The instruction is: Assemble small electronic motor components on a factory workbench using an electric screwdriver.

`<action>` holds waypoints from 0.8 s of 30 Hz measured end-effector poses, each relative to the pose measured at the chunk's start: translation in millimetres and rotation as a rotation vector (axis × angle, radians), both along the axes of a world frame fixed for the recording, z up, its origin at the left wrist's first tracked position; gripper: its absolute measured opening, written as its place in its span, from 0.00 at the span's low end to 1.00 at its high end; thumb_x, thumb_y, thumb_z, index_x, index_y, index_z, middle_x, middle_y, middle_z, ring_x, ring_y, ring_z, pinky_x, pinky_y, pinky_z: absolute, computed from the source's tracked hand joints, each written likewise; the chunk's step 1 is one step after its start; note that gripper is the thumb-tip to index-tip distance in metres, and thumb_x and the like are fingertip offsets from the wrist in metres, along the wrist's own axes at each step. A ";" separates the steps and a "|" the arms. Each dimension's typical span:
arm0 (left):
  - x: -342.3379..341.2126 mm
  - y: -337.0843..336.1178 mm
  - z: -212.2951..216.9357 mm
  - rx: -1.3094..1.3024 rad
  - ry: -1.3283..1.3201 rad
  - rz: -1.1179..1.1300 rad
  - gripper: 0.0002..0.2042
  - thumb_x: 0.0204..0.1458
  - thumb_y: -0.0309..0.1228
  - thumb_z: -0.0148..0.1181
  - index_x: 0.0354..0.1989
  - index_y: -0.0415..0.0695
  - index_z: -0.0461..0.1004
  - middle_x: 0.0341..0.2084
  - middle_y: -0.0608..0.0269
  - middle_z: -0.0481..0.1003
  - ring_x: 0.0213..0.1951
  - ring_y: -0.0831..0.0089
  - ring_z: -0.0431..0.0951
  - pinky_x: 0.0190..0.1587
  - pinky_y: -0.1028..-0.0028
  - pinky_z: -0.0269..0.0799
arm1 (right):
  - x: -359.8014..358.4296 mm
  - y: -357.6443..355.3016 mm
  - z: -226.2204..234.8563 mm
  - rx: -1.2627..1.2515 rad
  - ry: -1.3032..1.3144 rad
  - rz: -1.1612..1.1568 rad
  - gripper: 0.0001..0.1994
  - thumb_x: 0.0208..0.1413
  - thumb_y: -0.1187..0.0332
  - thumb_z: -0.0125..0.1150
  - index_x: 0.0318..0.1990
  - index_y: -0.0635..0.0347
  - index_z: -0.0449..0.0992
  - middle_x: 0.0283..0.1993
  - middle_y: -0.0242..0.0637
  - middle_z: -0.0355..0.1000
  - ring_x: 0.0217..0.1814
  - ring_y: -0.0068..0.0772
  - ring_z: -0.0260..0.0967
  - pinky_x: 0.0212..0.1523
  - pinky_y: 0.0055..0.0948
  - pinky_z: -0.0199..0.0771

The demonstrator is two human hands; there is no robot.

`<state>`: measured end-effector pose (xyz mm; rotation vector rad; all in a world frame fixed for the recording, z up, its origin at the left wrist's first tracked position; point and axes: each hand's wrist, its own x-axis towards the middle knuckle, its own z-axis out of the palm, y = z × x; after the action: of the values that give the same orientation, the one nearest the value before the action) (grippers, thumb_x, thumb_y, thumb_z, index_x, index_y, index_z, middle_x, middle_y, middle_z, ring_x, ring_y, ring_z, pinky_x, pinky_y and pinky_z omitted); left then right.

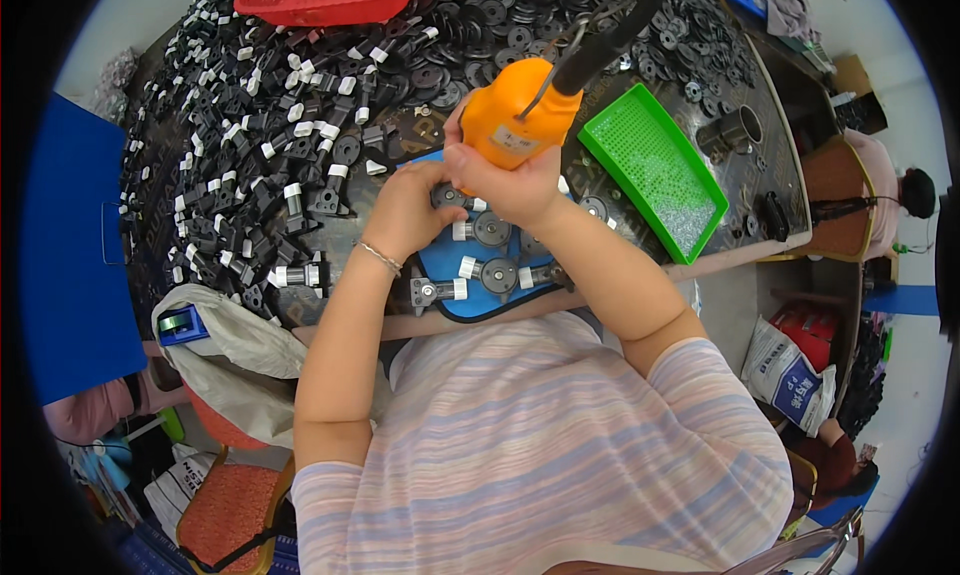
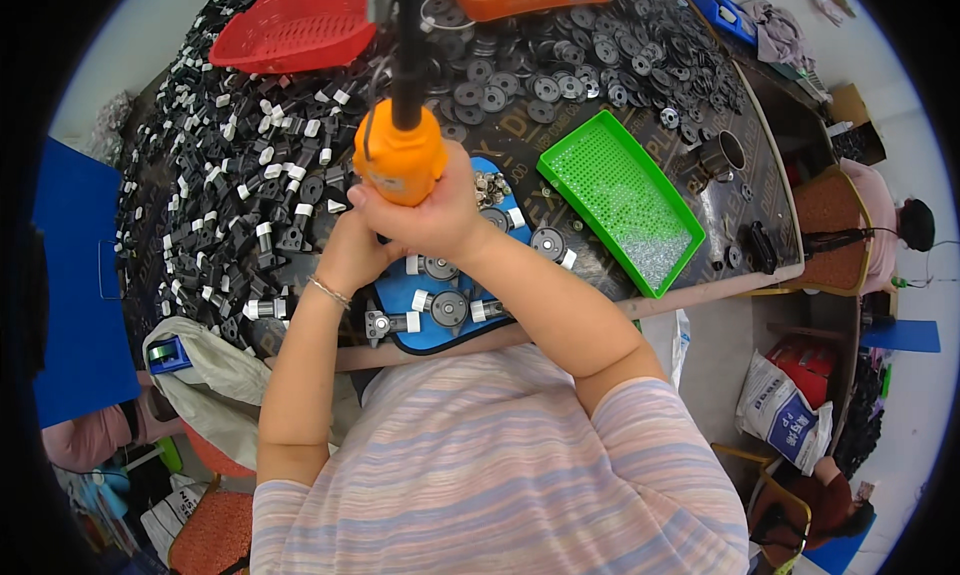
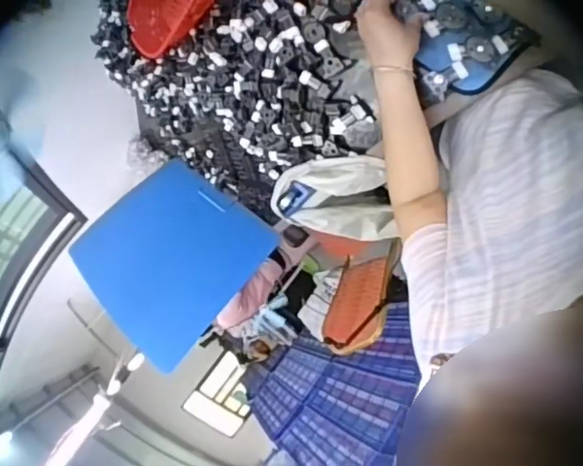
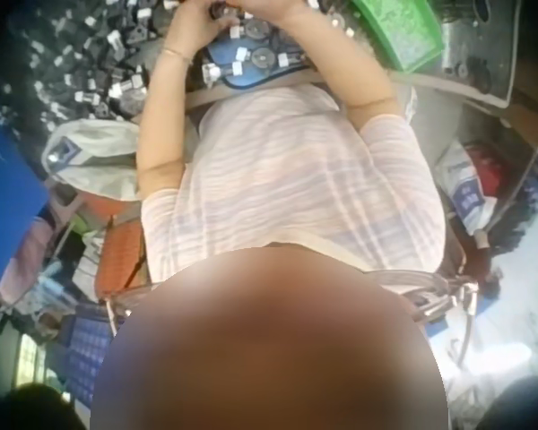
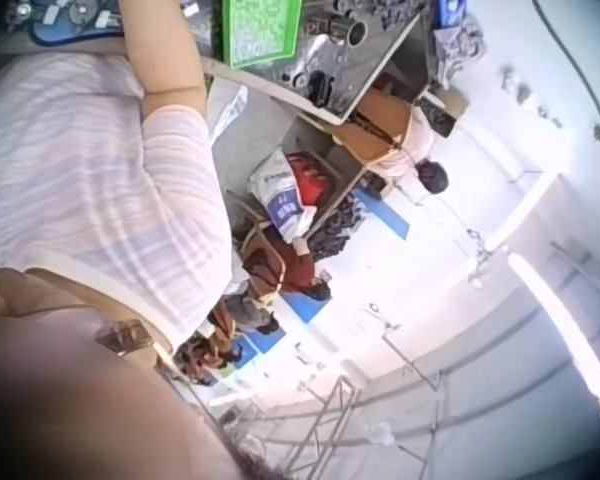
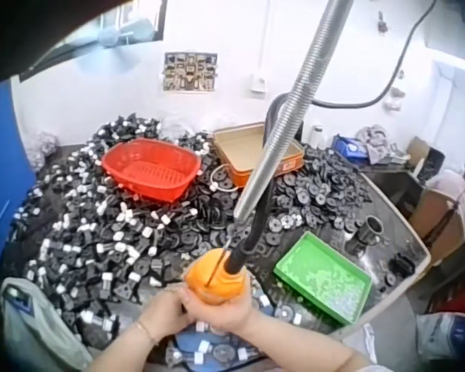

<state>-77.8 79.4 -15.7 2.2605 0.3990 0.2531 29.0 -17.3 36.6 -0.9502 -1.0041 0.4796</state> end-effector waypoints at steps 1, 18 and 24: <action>0.1 -0.1 0.7 -0.001 0.032 -0.002 0.18 0.29 0.27 0.70 0.33 0.42 0.74 0.32 0.57 0.75 0.40 0.59 0.73 0.47 0.68 0.65 | -0.9 -0.6 1.1 -0.014 -0.020 0.012 0.11 0.45 0.80 0.56 0.37 0.66 0.66 0.27 0.35 0.66 0.22 0.19 0.65 0.23 0.18 0.67; -0.8 -1.9 -11.8 0.042 0.012 0.049 0.22 0.29 0.27 0.70 0.38 0.39 0.73 0.38 0.55 0.74 0.43 0.59 0.72 0.47 0.68 0.67 | 103.8 -88.7 21.3 0.252 0.029 -0.482 0.10 0.44 0.81 0.58 0.35 0.65 0.68 0.25 0.34 0.67 0.19 0.23 0.65 0.22 0.20 0.66; -1.7 -1.5 -11.7 -0.015 0.010 0.049 0.23 0.29 0.25 0.70 0.39 0.38 0.73 0.38 0.55 0.74 0.43 0.60 0.73 0.46 0.70 0.68 | 124.2 -113.6 -10.4 0.140 0.051 -0.656 0.09 0.45 0.82 0.55 0.36 0.65 0.66 0.28 0.40 0.68 0.19 0.27 0.65 0.21 0.22 0.66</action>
<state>-79.5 77.9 -27.4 2.2403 0.4605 0.2636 153.3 -131.0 26.2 -1.0678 -0.6178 -0.1136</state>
